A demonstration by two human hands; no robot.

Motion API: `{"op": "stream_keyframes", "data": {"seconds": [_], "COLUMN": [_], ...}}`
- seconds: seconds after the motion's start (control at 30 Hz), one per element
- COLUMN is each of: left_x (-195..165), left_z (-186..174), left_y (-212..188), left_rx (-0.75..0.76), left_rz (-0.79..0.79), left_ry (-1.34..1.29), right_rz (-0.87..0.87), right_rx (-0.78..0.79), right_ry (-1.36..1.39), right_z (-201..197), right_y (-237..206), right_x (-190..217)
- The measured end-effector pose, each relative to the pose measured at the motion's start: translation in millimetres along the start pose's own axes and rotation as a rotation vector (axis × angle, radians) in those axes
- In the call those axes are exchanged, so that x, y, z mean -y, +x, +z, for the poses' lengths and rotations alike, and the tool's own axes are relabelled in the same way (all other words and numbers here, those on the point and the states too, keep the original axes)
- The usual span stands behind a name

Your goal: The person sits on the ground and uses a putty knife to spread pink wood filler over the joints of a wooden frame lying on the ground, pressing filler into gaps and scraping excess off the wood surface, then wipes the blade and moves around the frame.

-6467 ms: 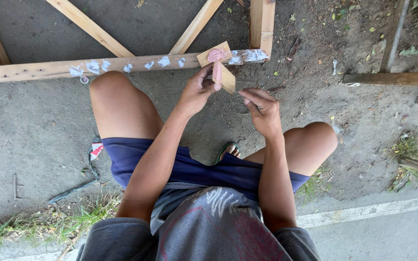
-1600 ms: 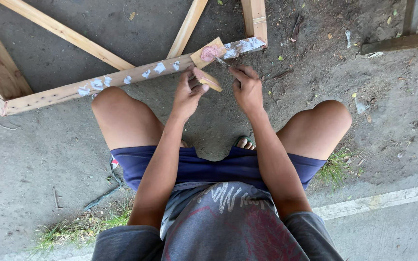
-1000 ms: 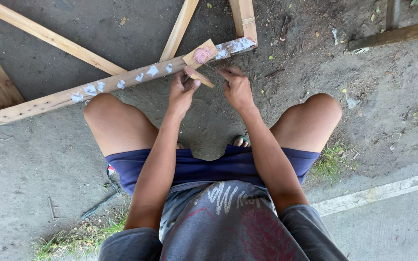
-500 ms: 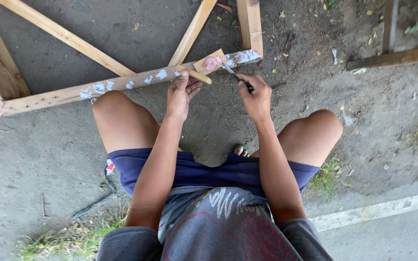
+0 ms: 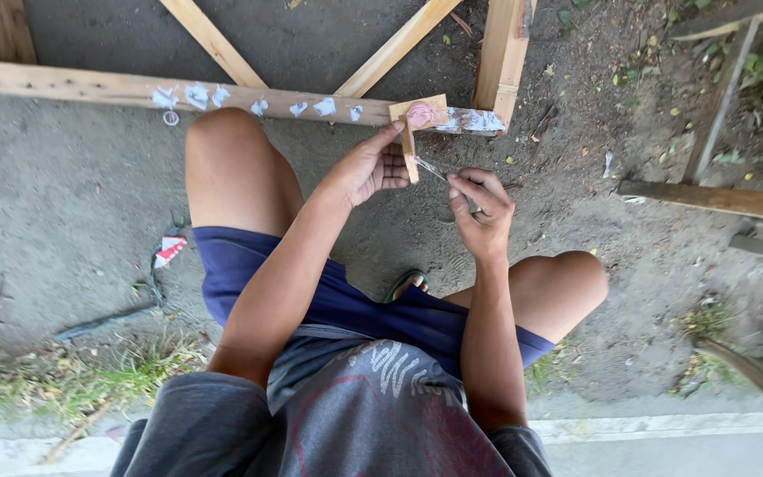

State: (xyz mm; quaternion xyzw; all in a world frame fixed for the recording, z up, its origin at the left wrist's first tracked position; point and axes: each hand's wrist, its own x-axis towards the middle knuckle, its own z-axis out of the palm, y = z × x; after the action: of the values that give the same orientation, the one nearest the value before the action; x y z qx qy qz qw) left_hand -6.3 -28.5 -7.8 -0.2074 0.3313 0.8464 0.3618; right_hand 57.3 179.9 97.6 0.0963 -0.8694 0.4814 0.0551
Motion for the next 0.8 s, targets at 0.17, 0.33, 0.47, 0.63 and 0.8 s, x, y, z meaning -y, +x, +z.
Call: {"op": "stream_keyframes", "data": {"seconds": [0.17,0.33,0.47,0.63,0.8], "left_x": [2,0,-2,-6,-5], "left_z": [-5,-11,-11,-15,-17], "left_y": [0,-1,0,-1,1], "left_rx": [-0.043,-0.026,-0.019,0.029,0.044], "left_rz": [-0.097,-0.126,-0.138,-0.067,-0.091], "left_ry": [0.058,0.119,0.14,0.129,0.131], "right_rz": [-0.025,-0.033,-0.05,-0.082,-0.134], "right_rx": [0.036,0.041,0.045,0.039,0.058], "right_ry": [-0.026,-0.074,-0.139,-0.281,-0.311], "right_z": [10,19,17,9,9], "right_y": [-1,-4,-4,-4,-1], "right_x": [-1,0,4,20,29]}}
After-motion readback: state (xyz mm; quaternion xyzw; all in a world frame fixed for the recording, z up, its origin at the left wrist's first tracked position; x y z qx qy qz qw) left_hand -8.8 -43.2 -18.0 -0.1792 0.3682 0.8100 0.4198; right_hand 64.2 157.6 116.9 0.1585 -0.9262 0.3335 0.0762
